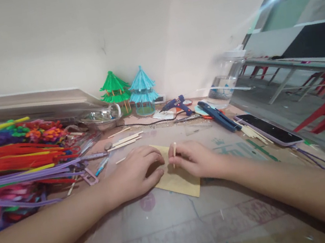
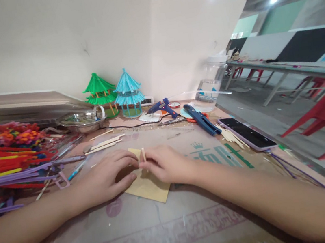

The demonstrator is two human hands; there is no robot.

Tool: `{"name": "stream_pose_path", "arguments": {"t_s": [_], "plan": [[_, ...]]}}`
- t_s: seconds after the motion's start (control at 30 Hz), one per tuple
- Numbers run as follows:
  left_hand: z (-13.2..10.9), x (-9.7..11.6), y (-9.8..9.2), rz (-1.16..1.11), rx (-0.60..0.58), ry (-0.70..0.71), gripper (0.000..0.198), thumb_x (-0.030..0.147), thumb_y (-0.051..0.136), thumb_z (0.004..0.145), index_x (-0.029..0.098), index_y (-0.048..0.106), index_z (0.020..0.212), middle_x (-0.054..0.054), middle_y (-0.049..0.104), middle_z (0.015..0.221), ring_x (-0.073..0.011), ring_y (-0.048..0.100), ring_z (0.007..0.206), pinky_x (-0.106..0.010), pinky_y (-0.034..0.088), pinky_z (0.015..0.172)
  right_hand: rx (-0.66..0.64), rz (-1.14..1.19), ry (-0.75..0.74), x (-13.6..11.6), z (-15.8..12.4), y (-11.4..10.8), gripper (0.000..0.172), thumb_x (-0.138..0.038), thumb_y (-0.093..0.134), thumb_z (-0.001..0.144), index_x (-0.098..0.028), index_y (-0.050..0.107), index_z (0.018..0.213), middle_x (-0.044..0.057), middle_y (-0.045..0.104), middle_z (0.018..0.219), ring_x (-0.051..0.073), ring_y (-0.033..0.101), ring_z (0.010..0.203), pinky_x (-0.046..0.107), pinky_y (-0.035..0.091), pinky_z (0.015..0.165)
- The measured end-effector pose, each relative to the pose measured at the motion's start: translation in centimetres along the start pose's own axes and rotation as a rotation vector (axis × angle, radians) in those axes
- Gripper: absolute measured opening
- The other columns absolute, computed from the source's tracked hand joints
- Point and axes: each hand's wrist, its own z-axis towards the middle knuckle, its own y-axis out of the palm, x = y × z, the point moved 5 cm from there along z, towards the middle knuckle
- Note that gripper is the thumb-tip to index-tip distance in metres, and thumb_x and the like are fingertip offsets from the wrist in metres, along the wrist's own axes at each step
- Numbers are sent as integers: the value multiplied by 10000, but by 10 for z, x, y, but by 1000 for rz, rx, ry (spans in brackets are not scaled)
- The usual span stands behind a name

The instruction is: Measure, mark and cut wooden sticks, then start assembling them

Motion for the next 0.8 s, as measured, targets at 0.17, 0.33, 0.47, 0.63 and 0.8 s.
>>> {"name": "stream_pose_path", "arguments": {"t_s": [0.17,0.33,0.47,0.63,0.8], "plan": [[0,1,-1,11,6,8,174,276,479,915,189,626,951,-70,654,1010,-218,582,997,-395,464,897,-60,-44,-52,-5,0,2,172,-218,479,921,-198,533,758,46,635,734,171,579,677,270,433,643],[0,0,0,8,11,12,170,272,485,910,191,623,968,-68,653,1022,-220,579,1002,-395,465,894,-19,-70,-37,-2,0,2,179,-228,465,927,-201,535,765,49,630,728,171,577,669,271,433,638],[0,0,0,19,19,12,165,266,483,906,186,621,947,-72,656,1017,-222,582,997,-394,469,889,-44,-63,-88,-1,2,3,170,-218,457,923,-201,529,770,51,627,740,175,575,687,278,430,649],[0,0,-1,23,14,-16,166,239,498,888,192,617,995,-69,658,1039,-227,583,1031,-405,465,912,95,-14,148,24,8,-10,157,-224,480,889,-206,501,734,17,576,661,168,535,631,289,401,629],[0,-2,-1,24,11,-23,171,237,494,889,195,614,1004,-70,653,1044,-225,580,1027,-408,464,913,234,740,349,34,7,-7,250,-429,635,831,-216,505,803,-19,626,648,150,600,614,283,465,633]]}}
